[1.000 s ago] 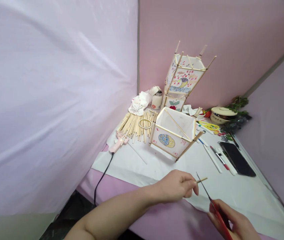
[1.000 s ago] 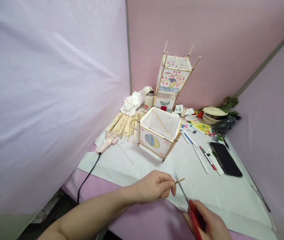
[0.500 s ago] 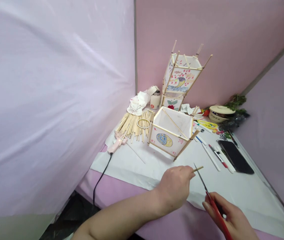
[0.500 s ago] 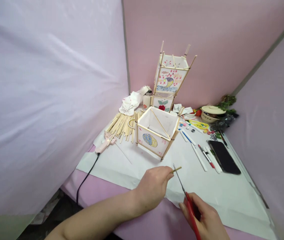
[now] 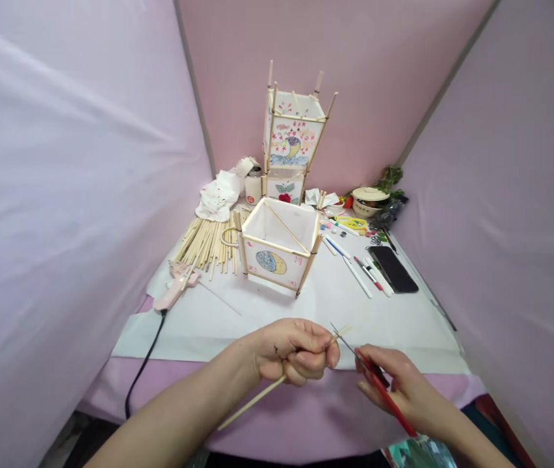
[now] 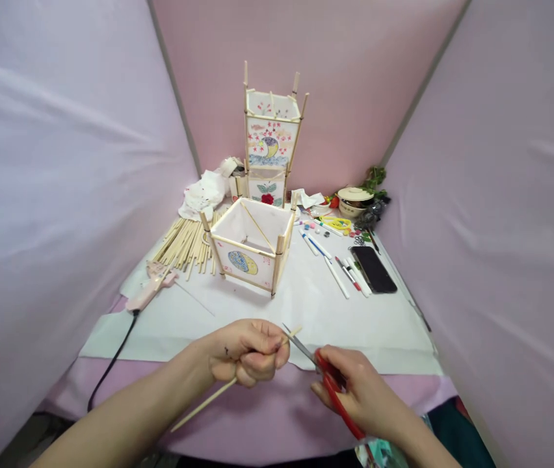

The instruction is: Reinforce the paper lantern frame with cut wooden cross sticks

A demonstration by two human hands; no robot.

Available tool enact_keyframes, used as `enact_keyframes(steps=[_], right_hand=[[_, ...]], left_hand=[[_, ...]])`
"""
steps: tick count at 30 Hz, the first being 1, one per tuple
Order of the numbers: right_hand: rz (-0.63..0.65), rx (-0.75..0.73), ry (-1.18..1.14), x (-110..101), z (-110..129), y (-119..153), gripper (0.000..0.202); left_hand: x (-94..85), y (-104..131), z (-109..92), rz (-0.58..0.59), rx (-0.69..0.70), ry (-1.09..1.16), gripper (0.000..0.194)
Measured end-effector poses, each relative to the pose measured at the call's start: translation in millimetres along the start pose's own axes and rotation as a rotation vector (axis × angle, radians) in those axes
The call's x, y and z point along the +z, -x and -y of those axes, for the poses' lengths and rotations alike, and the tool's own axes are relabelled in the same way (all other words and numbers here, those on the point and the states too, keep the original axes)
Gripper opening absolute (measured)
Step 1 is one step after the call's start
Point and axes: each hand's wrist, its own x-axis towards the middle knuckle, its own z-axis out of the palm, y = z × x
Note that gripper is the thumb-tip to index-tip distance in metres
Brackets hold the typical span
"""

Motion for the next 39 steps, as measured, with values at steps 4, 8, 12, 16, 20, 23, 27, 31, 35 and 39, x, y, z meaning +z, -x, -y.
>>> enact_keyframes(steps=[4, 8, 12, 16, 20, 23, 27, 31, 35, 39], right_hand=[[-0.063, 0.143, -0.103, 1.4, 2.1, -4.0, 0.026], [-0.096, 0.219, -0.190, 6.3, 5.5, -8.3, 0.029], [-0.078, 0.192, -0.197, 6.7, 1.7, -4.8, 0.028], [-0.049, 0.087, -0.165, 3.4, -8.8, 3.5, 0.026], [-0.043, 0.058, -0.172, 4.3, -16.2, 6.3, 0.023], [-0.074, 0.151, -0.268, 10.8, -15.6, 3.5, 0.025], [-0.059, 0.264, -0.410, 20.4, -9.9, -0.8, 0.028], [-0.057, 0.267, -0.397, 21.4, -9.1, 0.8, 0.029], [-0.071, 0.150, -0.307, 13.1, -13.1, 5.3, 0.026], [-0.085, 0.059, -0.308, 7.6, -19.0, 1.9, 0.023]], left_hand=[[6.4, -11.5, -0.6, -0.484, 0.195, -0.389, 0.025], [13.9, -23.6, 4.7, -0.948, 0.521, -1.059, 0.024], [14.8, -23.2, 5.5, -0.821, 0.429, -0.847, 0.025], [14.5, -14.6, -3.3, -0.371, 0.117, -0.259, 0.029], [17.4, -15.0, -7.1, -0.366, 0.084, -0.414, 0.032], [18.1, -23.1, 1.4, -0.781, 0.294, -1.107, 0.024], [14.9, -32.6, 14.1, -1.012, 0.338, -1.723, 0.020], [15.4, -30.9, 3.7, -0.896, 0.274, -1.361, 0.022], [18.8, -23.4, -14.9, -0.497, 0.064, -0.508, 0.025], [18.8, -25.1, -17.5, -0.332, 0.020, -0.198, 0.027]])
